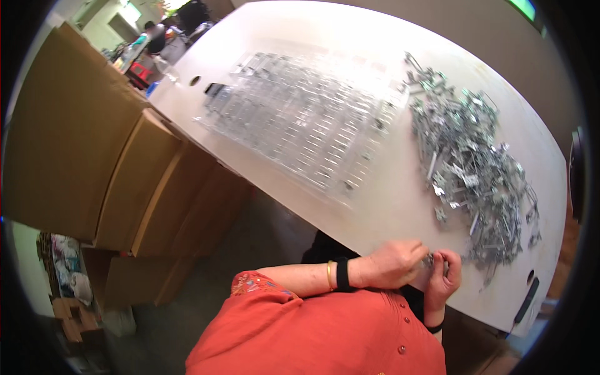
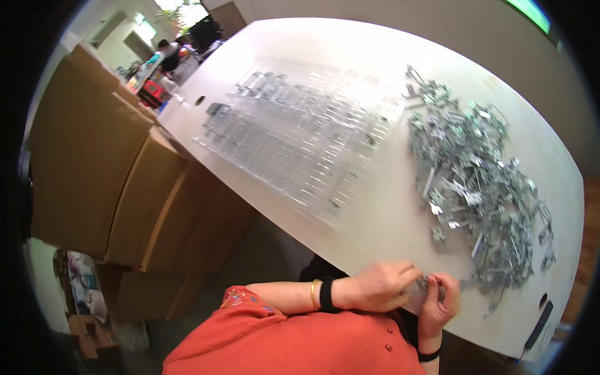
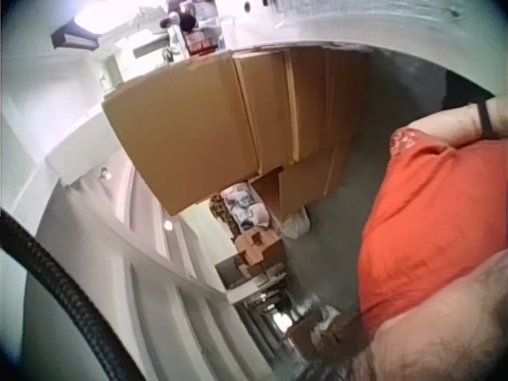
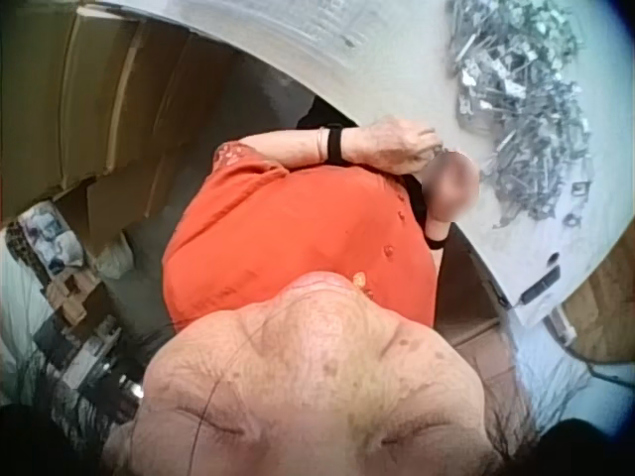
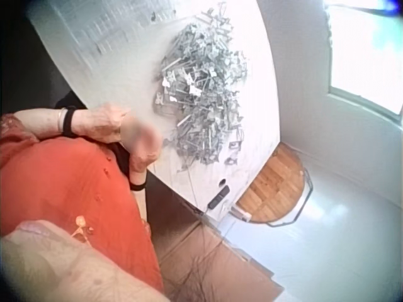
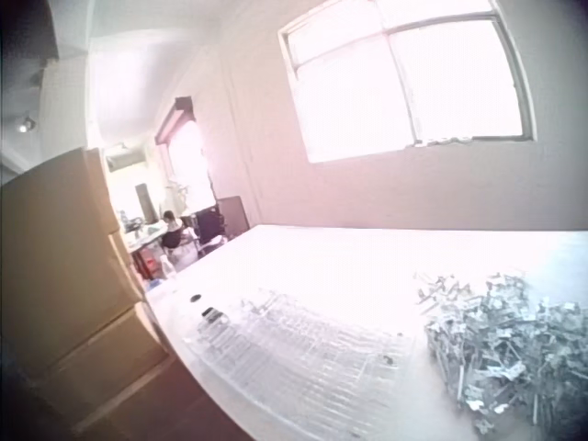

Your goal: The person assembles small metal hardware components by hand at a white table. They pick up a metal bracket and a small metal piece, fit them together, and place the assembled unit into a clear plastic organizer tray. This process is repeated multiple times throughout the video.

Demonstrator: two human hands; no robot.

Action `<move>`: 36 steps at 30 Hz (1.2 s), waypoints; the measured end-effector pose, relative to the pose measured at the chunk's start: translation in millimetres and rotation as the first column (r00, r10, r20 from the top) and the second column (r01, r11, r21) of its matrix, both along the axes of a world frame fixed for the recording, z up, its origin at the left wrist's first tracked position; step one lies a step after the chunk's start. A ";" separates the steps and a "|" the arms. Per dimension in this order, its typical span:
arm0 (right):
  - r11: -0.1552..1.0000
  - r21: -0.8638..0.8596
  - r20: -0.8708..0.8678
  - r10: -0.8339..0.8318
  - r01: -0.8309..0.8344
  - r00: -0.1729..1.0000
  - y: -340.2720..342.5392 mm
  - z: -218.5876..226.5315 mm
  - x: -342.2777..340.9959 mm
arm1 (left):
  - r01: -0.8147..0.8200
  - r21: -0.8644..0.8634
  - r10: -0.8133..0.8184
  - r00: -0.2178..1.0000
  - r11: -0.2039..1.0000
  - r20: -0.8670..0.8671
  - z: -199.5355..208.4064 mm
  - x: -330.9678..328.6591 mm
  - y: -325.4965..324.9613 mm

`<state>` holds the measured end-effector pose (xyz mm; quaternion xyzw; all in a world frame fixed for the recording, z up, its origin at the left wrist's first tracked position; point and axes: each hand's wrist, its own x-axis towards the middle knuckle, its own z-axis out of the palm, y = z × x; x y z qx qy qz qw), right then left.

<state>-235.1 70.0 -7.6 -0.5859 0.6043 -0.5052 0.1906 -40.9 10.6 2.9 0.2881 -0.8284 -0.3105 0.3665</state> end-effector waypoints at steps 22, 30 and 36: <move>0.999 -0.029 0.064 0.045 -0.043 0.997 -5.8 7.4 4.3 | -0.020 -0.038 0.021 0.999 0.999 0.046 9.2 2.8 -6.7; 0.997 -0.071 -0.042 0.036 -0.039 0.998 -8.3 15.4 6.4 | -0.019 -0.029 0.020 0.999 0.999 0.044 11.6 3.2 -7.3; 0.992 -0.122 0.012 0.023 -0.022 1.000 -7.2 9.4 3.2 | -0.002 -0.060 0.006 0.998 0.998 0.067 13.6 4.9 -11.1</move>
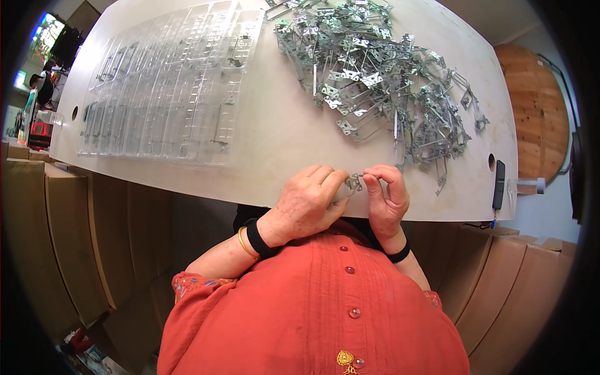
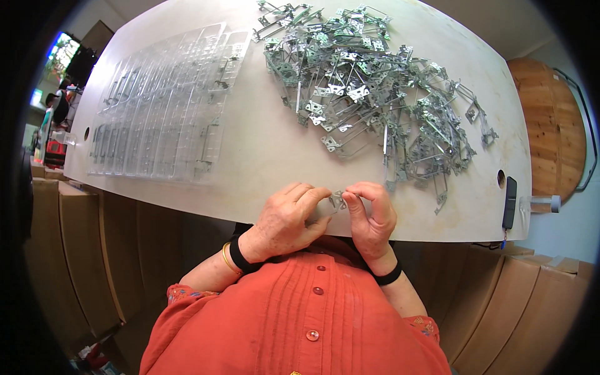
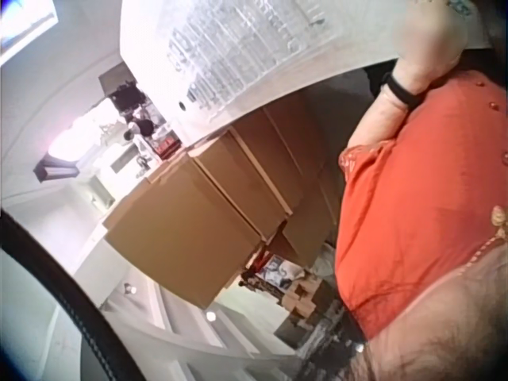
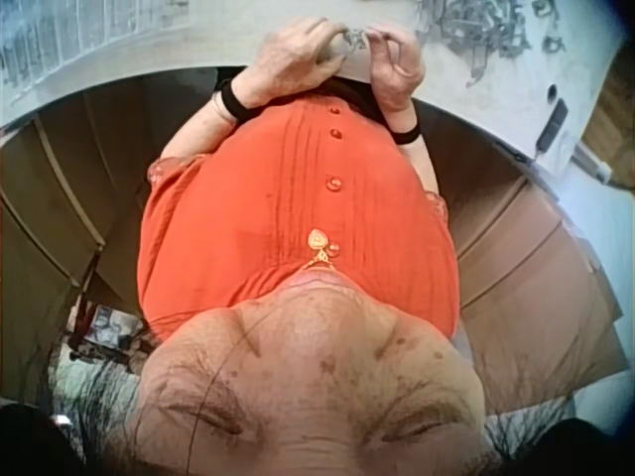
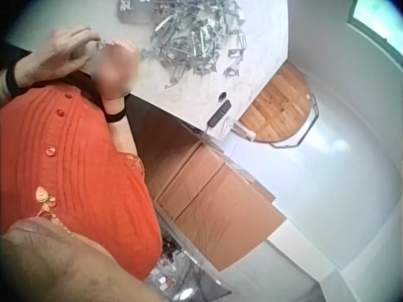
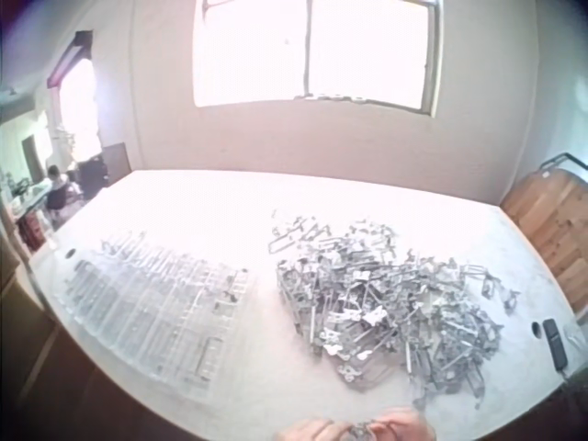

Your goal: The person assembles small metal hardware components by hand at a white table. They pick up a metal bracket and a small metal piece, fit them together, and place the assembled unit into a clear plastic organizer tray. This process is repeated multiple times throughout the video.

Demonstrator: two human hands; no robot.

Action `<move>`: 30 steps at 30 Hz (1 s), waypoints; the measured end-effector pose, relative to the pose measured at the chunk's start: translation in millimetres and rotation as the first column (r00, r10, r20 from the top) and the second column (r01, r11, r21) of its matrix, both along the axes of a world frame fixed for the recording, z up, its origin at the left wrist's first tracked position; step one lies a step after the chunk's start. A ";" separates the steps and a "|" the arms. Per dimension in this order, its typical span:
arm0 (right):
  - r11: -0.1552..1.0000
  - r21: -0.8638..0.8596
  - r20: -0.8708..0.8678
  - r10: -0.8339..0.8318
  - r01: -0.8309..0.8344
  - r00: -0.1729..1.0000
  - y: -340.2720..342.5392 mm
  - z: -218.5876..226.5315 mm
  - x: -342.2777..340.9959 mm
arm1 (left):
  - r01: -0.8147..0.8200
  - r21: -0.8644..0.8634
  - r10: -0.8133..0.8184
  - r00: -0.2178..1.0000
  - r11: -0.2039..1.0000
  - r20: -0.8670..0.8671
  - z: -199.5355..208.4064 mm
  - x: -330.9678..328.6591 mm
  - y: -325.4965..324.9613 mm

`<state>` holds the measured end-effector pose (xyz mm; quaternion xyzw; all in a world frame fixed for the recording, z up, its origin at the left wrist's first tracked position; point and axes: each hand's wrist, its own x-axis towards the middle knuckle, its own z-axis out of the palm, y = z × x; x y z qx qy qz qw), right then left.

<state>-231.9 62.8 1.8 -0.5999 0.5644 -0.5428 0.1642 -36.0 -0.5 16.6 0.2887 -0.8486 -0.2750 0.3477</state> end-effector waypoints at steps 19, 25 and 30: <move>0.983 0.087 0.478 0.102 -0.162 0.872 0.4 -3.1 3.8 | 0.024 -0.103 -0.010 0.991 0.994 0.130 10.1 -5.8 -10.2; 0.980 0.093 0.590 0.086 -0.174 0.803 -2.6 -3.7 0.4 | -0.011 0.023 0.013 0.995 1.000 -0.098 33.5 -4.1 -17.8; 0.973 0.129 0.577 0.083 -0.191 0.812 -1.4 -2.3 -1.7 | 0.016 0.343 0.087 0.955 0.939 -0.283 40.9 -3.7 -12.8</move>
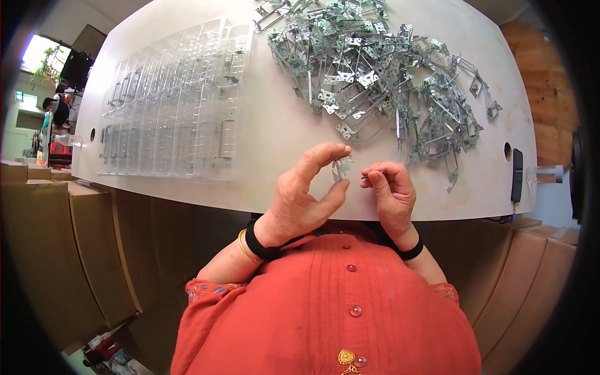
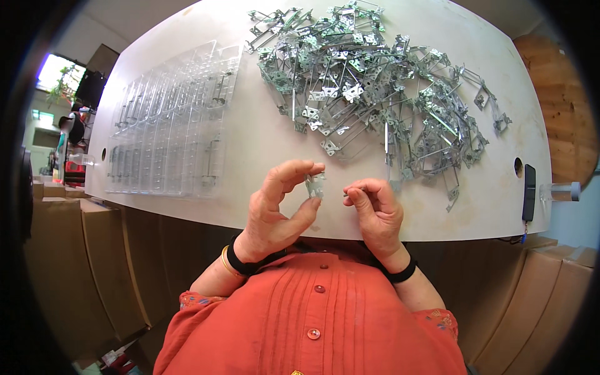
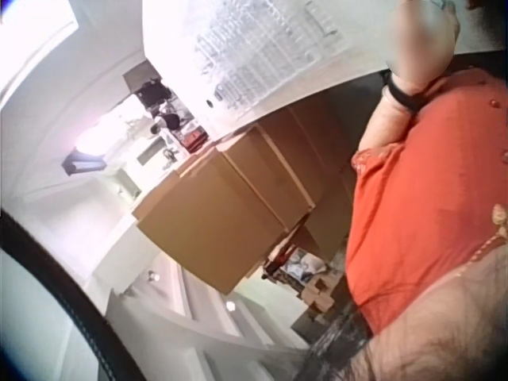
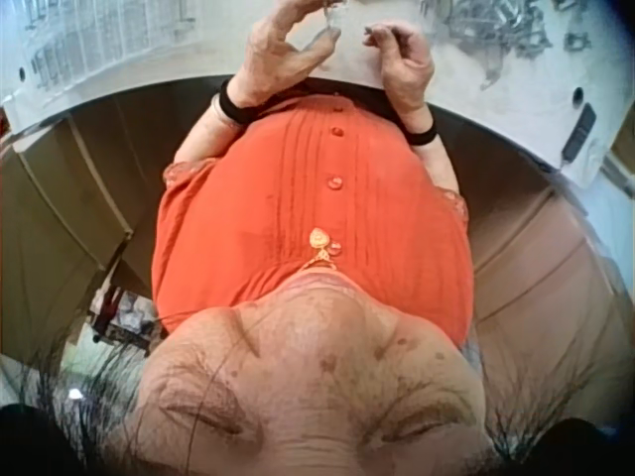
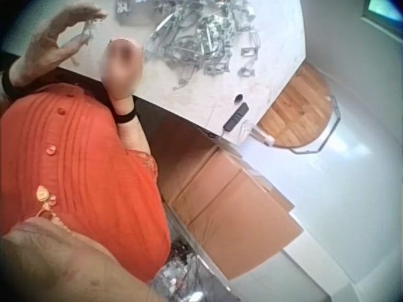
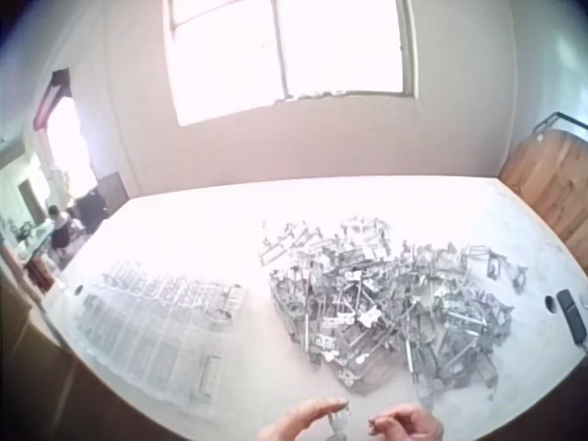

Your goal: The person assembles small metal hardware components by hand at a white table. They pick up a metal bracket and a small metal piece, fit them together, and place the assembled unit into a clear plastic organizer tray. This process is repeated multiple times throughout the video.

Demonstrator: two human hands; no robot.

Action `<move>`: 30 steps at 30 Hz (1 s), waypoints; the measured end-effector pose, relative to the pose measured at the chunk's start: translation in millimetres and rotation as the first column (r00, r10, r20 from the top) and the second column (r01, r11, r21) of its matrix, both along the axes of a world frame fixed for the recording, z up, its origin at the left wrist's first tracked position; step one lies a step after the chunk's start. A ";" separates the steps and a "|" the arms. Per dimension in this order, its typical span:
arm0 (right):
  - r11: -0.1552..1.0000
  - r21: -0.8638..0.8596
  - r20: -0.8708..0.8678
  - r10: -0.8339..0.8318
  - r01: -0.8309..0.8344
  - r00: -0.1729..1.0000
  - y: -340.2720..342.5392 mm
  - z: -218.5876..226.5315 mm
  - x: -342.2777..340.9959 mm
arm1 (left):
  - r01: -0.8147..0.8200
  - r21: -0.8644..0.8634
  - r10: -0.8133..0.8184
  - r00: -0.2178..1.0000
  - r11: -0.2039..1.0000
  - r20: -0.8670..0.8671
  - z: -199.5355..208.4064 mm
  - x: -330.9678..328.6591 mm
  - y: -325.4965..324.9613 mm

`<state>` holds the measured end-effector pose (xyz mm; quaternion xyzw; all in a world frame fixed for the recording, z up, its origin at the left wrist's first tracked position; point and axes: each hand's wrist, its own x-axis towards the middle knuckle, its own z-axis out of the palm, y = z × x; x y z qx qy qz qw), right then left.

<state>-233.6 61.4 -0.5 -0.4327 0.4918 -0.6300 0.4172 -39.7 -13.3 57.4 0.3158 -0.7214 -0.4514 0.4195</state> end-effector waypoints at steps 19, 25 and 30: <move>1.000 0.013 -0.059 0.012 -0.011 0.998 -3.2 -0.1 -1.0 | -0.288 -0.226 0.359 0.839 0.931 0.408 -21.5 56.8 30.1; 1.000 -0.005 -0.032 -0.011 0.011 0.999 1.5 -8.6 -6.2 | -0.110 -0.251 0.217 0.865 0.962 0.453 -25.5 50.0 22.8; 1.000 0.001 -0.030 0.001 -0.001 1.000 1.3 -10.5 -6.7 | 0.041 -0.247 0.104 0.833 0.968 0.543 -31.1 49.6 23.5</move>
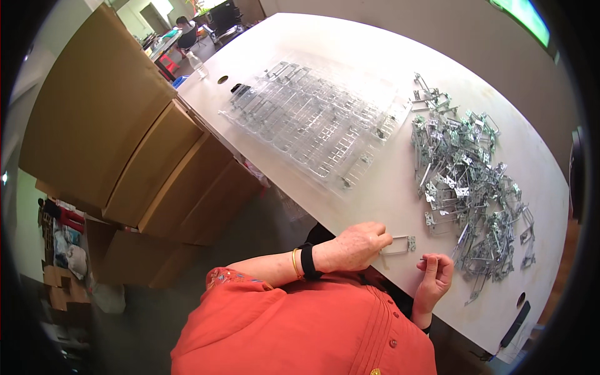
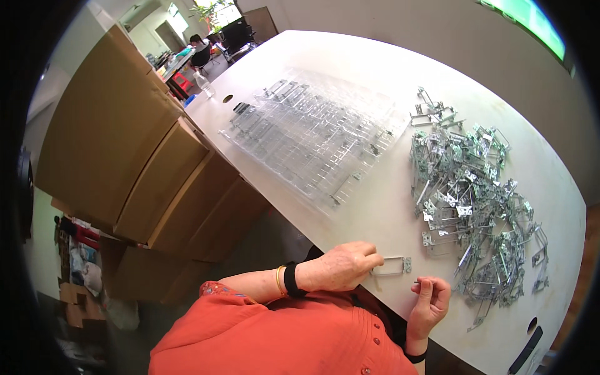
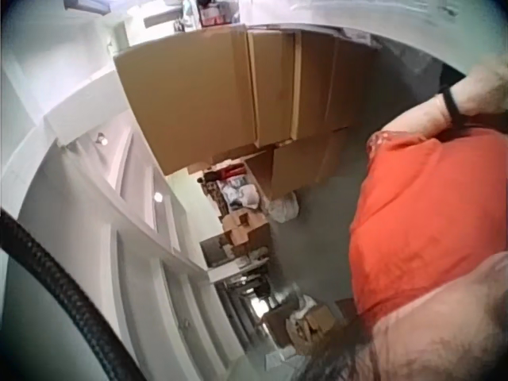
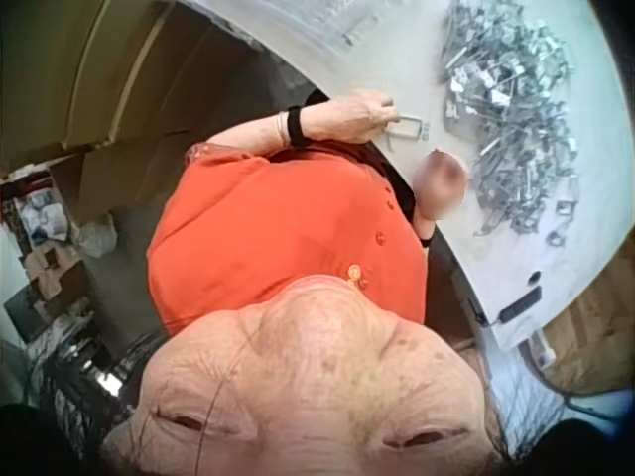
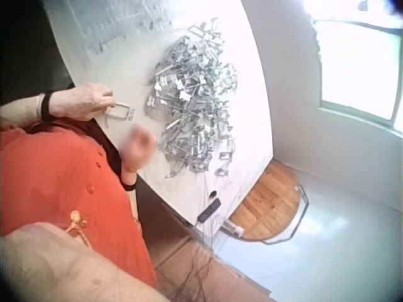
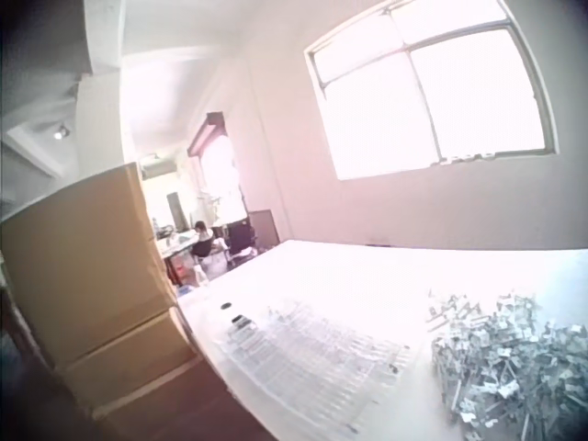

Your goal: The person assembles small metal hardware components by hand at a white table. They pick up a metal bracket and a small metal piece, fit them together, and place the assembled unit into a clear plastic organizer tray. This process is repeated multiple times throughout the video.

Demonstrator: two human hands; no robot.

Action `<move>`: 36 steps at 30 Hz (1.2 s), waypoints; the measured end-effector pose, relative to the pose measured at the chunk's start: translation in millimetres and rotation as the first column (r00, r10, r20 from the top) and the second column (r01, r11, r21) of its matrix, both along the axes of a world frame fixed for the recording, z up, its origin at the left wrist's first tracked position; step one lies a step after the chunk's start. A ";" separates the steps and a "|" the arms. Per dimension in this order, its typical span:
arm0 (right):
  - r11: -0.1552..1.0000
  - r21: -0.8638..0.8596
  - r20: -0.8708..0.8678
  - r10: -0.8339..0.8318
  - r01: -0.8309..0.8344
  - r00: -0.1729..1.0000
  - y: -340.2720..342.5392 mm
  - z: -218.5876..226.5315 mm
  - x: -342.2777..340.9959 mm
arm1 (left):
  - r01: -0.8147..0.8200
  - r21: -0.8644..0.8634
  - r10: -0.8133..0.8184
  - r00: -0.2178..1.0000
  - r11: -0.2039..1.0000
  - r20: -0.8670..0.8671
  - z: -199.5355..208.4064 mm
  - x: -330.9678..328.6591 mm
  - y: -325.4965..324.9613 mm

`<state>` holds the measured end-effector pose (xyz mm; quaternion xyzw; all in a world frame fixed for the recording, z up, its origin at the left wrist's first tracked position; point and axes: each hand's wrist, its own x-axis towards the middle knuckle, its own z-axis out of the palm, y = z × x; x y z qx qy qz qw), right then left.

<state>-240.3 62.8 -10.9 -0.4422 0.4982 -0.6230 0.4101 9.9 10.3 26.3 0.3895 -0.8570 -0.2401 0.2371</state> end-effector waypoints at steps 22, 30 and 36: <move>0.997 0.080 -0.075 0.006 0.000 0.997 -2.8 -7.0 -6.5 | -0.221 -0.272 0.097 0.909 0.937 -0.405 124.1 61.4 -75.0; 0.985 0.164 -0.105 -0.043 0.060 0.994 -4.5 -0.2 0.2 | -0.793 -0.416 0.731 0.590 0.445 -0.344 136.5 208.8 -151.8; 0.977 0.205 -0.229 -0.008 0.057 0.973 -15.5 -0.6 -3.9 | -0.787 -0.350 0.781 0.592 0.507 -0.200 117.5 237.7 -198.2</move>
